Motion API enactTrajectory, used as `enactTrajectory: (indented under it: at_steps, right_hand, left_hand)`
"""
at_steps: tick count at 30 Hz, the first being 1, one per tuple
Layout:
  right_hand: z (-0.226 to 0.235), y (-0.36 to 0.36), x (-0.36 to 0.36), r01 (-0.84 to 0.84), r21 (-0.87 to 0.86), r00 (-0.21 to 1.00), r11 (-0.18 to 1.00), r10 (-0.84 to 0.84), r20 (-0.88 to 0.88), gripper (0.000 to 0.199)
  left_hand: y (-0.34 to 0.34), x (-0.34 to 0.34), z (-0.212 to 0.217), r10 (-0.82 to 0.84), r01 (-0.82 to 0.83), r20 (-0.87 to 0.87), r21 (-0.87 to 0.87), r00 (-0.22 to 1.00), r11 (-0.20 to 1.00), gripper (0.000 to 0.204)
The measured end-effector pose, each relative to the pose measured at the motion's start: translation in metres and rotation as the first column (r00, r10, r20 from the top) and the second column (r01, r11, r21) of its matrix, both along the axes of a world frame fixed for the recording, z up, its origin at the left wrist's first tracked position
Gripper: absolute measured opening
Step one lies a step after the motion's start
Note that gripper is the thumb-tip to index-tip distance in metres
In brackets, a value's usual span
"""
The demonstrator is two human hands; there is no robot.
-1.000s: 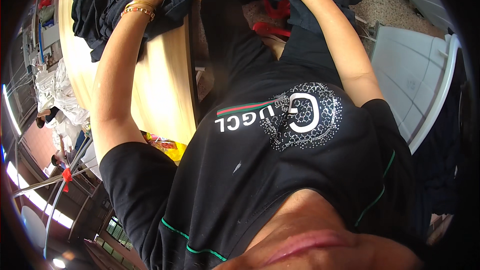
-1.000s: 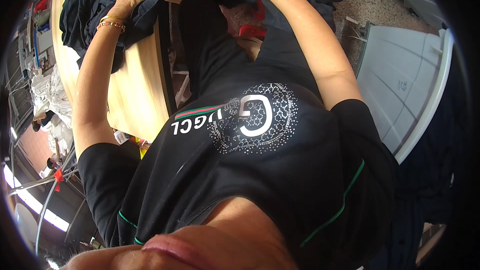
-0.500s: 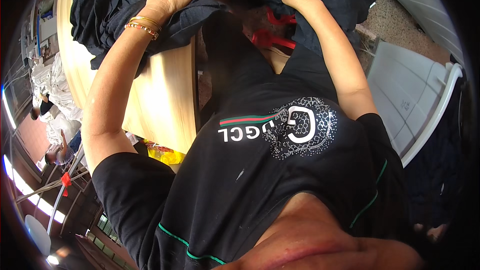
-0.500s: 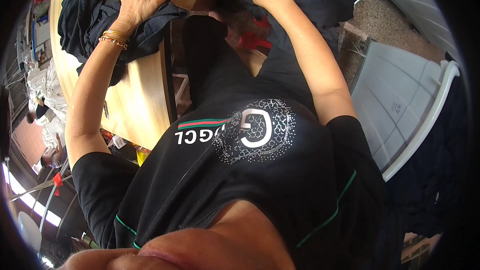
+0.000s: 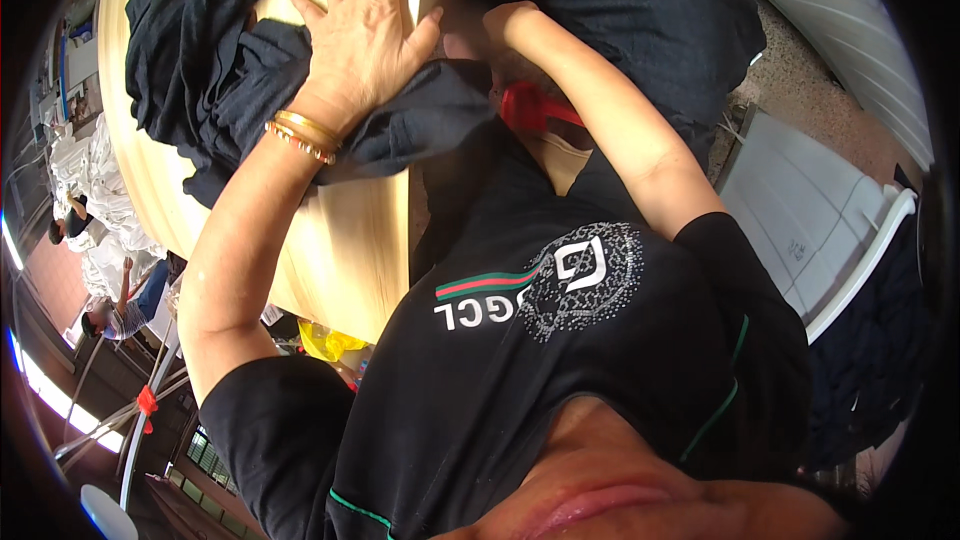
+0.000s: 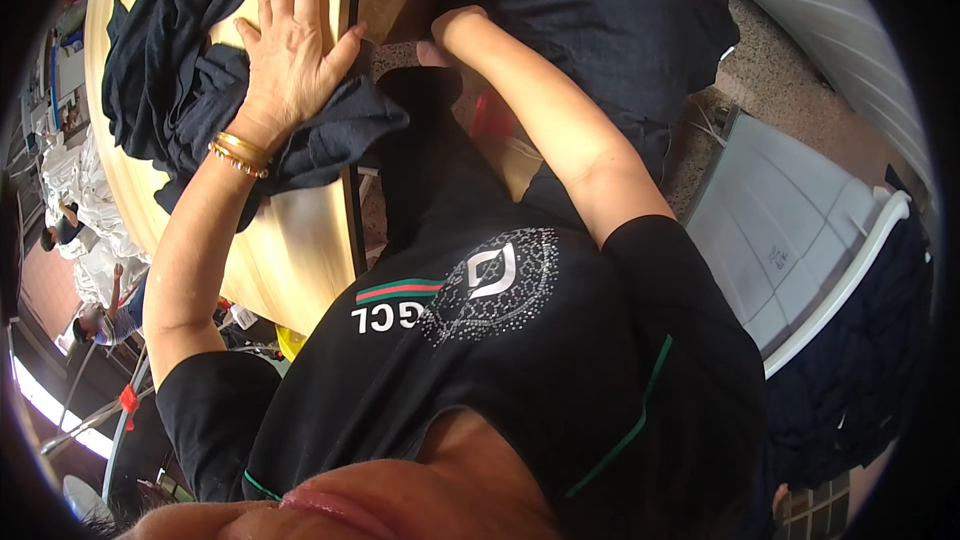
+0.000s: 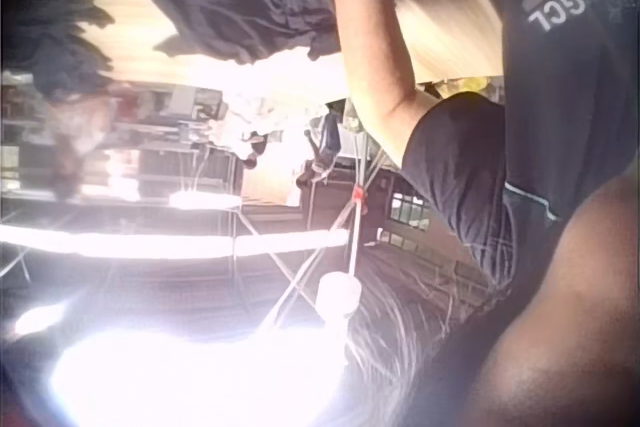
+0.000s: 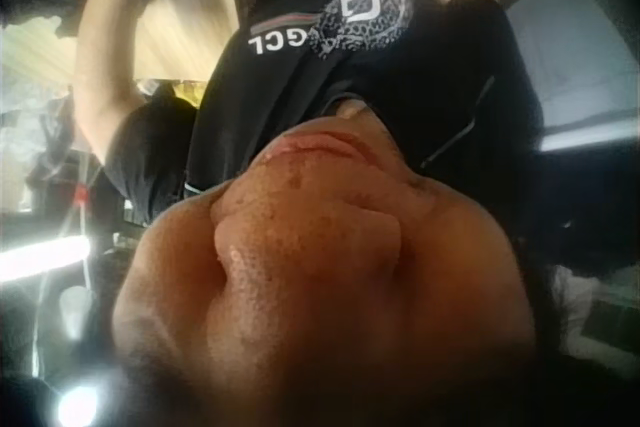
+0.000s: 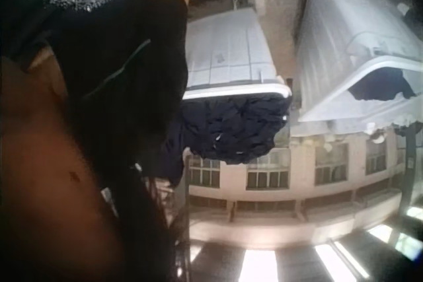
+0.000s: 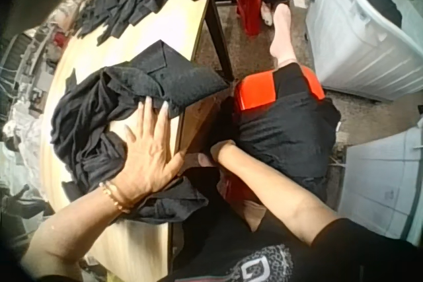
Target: The recorder is inspecting black garments and trimming loose threads using a pair of nippers.
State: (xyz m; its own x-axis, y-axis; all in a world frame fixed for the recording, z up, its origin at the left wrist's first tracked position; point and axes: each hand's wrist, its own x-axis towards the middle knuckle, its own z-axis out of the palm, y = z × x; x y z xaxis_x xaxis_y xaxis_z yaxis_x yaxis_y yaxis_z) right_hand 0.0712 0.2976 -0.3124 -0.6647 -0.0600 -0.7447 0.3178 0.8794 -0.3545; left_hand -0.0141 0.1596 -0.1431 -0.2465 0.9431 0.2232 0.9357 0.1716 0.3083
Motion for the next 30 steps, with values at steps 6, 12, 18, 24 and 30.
enactTrajectory:
  at_steps: [6, 12, 18, 24, 30]
  right_hand:
    - [0.018, 0.045, -0.018, 0.233, 0.249, 0.924, 0.940, -0.135, -0.357, 0.031]
    - [0.045, 0.143, 0.036, 0.624, 0.088, 0.376, 0.776, -0.199, -0.905, 0.024]
    - [-0.030, 0.262, 0.125, 0.894, 0.032, 0.198, 0.447, -0.330, -0.923, 0.036]
    - [-0.068, 0.249, 0.168, 0.948, -0.024, 0.168, 0.319, -0.561, -0.810, 0.057]
    - [-0.073, 0.243, 0.171, 0.959, 0.129, 0.244, 0.252, -0.506, -0.827, 0.058]
  left_hand:
    - [-0.007, 0.002, 0.008, 0.093, -0.189, -0.330, -0.273, 0.939, 0.943, 0.097]
    - [-0.012, -0.001, 0.036, 0.189, -0.234, -0.193, -0.246, 0.963, 0.941, 0.099]
    - [0.079, 0.020, 0.106, 0.015, -0.021, -0.018, -0.369, 1.000, 0.929, 0.045]
    - [0.181, -0.010, -0.044, -0.712, -0.014, -0.262, -0.942, 0.651, 0.335, 0.024]
    - [0.184, -0.040, -0.232, 0.334, -0.016, 0.070, -0.969, 0.940, 0.247, 0.025]
